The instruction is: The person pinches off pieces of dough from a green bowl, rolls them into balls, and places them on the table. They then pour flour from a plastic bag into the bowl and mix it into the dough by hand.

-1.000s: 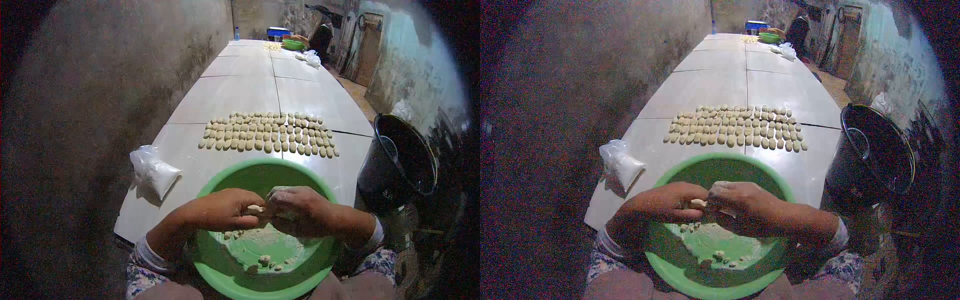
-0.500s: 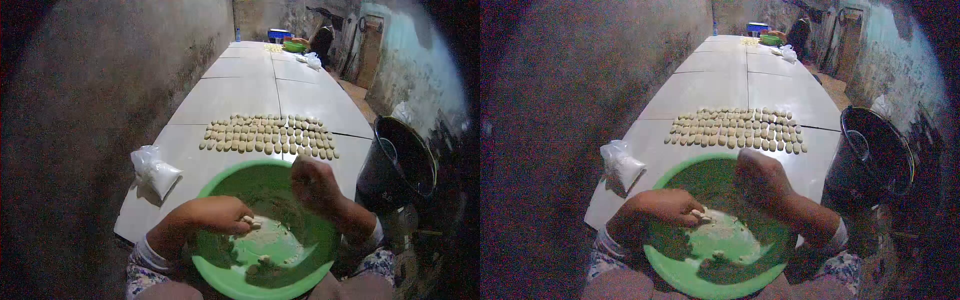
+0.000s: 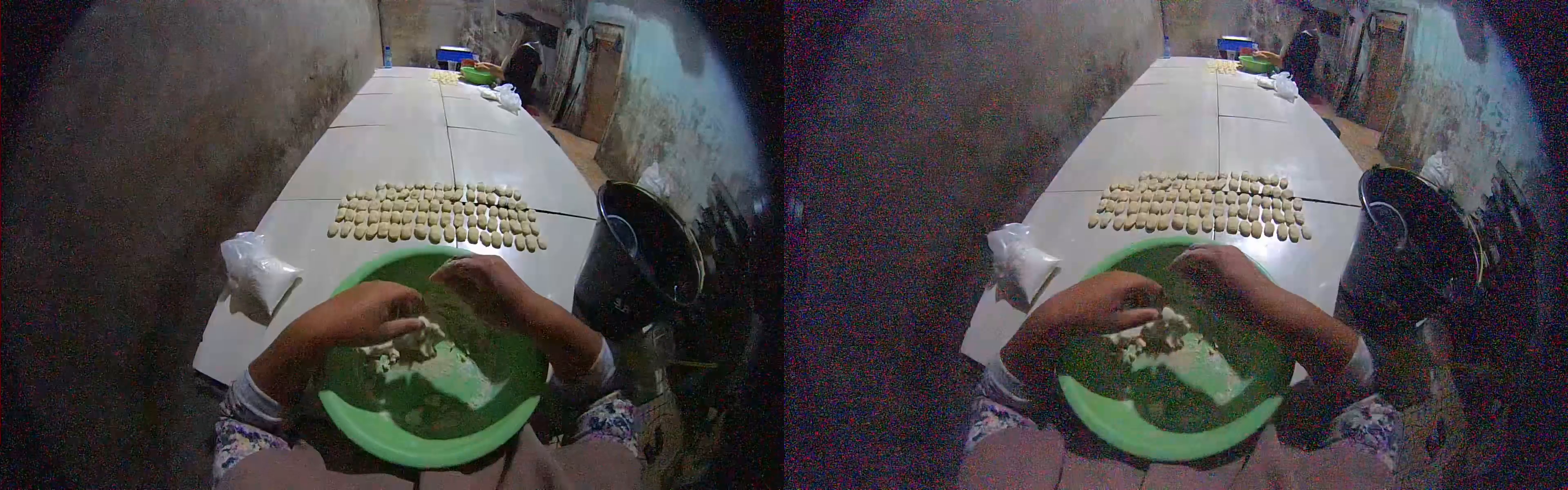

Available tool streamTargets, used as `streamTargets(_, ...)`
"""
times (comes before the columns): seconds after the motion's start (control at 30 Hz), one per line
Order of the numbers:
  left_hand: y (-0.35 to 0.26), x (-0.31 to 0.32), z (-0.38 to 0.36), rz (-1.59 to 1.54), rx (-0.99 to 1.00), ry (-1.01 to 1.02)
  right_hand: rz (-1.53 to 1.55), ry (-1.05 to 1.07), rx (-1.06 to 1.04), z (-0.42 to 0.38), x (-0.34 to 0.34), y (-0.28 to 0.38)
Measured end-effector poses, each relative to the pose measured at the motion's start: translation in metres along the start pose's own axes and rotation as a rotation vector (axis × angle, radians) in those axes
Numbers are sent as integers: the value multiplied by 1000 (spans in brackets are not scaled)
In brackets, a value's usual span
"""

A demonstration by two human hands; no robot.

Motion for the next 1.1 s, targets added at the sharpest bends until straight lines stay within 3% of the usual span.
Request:
streamTargets(0.07, -2, -6, 3, -126, 96, -33, -727, 78, 40, -8, 9, 31)
streamTargets(0.1, -10, -11, 0, -189, 16, -25, -398, 0, 75, -10, 5, 17)
streamTargets(0.13, -13, -12, -3, -183, 20, -27, -402, -4, 71, -9, -1, 5)
streamTargets(0.2, -12, -19, -15, -260, 23, -245, -164, -56, 4, -12, -15, -13)
streamTargets(0.23, -20, -24, -24, -244, -12, -273, -666, -100, -96, -26, 1, 24)
streamTargets(0.33, -41, -23, -62, -254, -62, -340, -605, -89, -115, -47, 8, 45)
streamTargets(0.37, -52, -18, -75, -273, -78, -370, -730, -126, -121, -56, 14, 57)
streamTargets(0.53, -82, 45, -109, -309, -31, -455, -750, -66, -107, -86, 33, 61)
streamTargets(0.63, -98, 55, -107, -260, -55, -392, -871, 273, -171, -86, 59, 56)
streamTargets(0.67, -99, 58, -105, -193, -29, -383, -869, 275, -164, -84, 67, 51)
streamTargets(0.73, -100, 60, -101, -146, -32, -376, -864, 542, 231, -81, 89, 28)
streamTargets(0.8, -104, 58, -100, -100, -31, -479, -856, 622, 383, -81, 108, 34)
streamTargets(0.83, -103, 59, -98, -99, -27, -482, -1317, 864, 277, -77, 117, 20)
streamTargets(0.87, -100, 61, -96, -116, -36, -457, -1321, 864, 279, -75, 123, 19)
streamTargets(0.93, -94, 65, -94, -135, -47, -433, -810, 690, 644, -73, 129, 20)
streamTargets(1.03, -77, 70, -106, -571, 91, -936, -581, 706, 610, -67, 138, -5)
streamTargets(1.07, -73, 71, -106, -575, 89, -942, -437, 723, 577, -64, 140, -15)
streamTargets(1.1, -70, 71, -107, -647, 137, -972, -603, 857, 284, -62, 147, 2)
Point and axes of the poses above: each hand's wrist, its own z-axis towards the middle knuckle, its own x-axis out of the palm, y = z × x, the point moved 4 cm from there along z, towards the middle knuckle, and after that the axes turned 14 degrees about y, right-handed, at the moved point
